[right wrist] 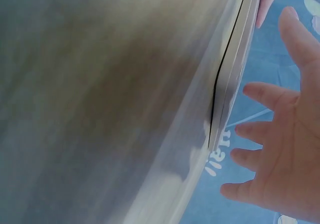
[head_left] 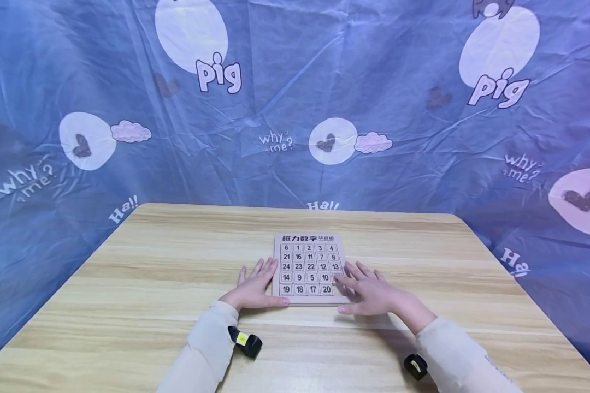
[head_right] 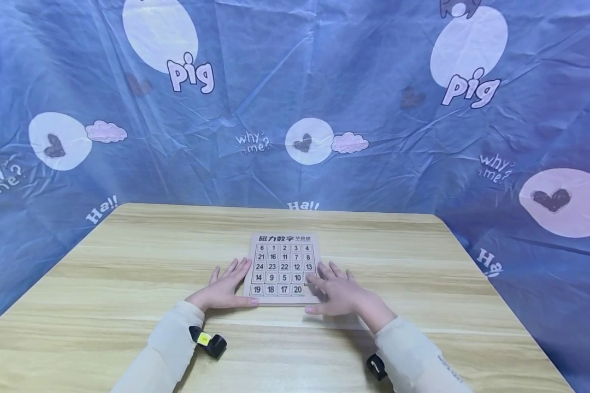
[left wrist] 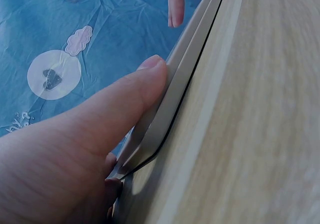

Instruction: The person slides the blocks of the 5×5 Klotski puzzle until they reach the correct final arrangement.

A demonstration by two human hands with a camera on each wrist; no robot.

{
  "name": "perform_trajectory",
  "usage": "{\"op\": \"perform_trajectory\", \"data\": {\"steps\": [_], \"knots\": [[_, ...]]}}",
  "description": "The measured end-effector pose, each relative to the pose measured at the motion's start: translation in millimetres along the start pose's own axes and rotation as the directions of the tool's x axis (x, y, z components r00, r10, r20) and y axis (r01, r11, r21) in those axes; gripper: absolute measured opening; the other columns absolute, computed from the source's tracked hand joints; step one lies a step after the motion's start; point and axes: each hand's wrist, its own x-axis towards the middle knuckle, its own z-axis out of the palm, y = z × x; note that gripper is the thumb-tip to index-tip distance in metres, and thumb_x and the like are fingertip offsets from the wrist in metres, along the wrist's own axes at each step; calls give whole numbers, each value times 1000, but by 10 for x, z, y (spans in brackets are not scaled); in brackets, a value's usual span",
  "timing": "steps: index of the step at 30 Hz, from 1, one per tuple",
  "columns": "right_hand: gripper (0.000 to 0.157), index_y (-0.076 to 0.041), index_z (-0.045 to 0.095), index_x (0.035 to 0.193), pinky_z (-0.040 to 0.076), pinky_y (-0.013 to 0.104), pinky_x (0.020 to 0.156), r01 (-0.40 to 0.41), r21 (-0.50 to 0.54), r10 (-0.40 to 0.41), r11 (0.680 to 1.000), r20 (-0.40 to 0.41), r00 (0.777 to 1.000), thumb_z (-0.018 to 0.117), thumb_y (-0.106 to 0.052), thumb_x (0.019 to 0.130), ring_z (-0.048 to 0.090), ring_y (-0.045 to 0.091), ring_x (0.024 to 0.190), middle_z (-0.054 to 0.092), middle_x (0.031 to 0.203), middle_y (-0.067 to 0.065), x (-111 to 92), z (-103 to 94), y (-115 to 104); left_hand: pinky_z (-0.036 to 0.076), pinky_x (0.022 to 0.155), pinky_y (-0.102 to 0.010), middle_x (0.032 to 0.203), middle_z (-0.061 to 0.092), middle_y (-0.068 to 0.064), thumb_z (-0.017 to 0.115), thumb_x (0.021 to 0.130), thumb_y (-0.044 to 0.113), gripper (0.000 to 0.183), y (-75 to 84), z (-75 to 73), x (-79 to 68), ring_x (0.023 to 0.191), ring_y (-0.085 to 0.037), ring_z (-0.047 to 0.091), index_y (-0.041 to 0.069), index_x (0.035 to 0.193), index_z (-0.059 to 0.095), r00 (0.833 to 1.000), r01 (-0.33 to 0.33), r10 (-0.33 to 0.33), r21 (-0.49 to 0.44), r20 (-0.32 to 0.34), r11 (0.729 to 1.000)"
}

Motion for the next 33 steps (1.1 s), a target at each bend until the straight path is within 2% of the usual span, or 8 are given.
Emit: {"op": "perform_trajectory", "data": {"steps": [10, 20, 33], "knots": [[79, -9, 36, 132, 11, 65, 88, -35, 13, 34, 999, 27, 999, 54, -58, 73, 12, 45, 122, 19, 137, 23, 35, -15, 7, -11, 95, -52, 142, 7, -9, 57, 66, 63, 102, -12, -4, 11, 128, -28, -1, 8, 139, 12, 1000, -1, 1, -8, -2, 1000], [74, -8, 40, 129, 13, 66, 87, 8, 21, -8, 1000, 18, 1000, 53, -56, 75, 13, 47, 121, 21, 135, 25, -24, -11, -20, -11, 95, -52, 142, 8, -10, 58, 65, 63, 102, -25, 2, 9, 128, -28, -1, 8, 139, 12, 1000, -2, 2, -13, -4, 1000], [73, -9, 44, 127, 11, 66, 88, 10, 32, -11, 999, 34, 999, 54, -57, 74, 12, 44, 122, 20, 137, 23, -108, -14, -62, -11, 95, -52, 142, 7, -10, 57, 65, 64, 103, -26, -3, 12, 128, -28, -1, 8, 139, 12, 1000, -5, 5, -8, -1, 1000]]}}
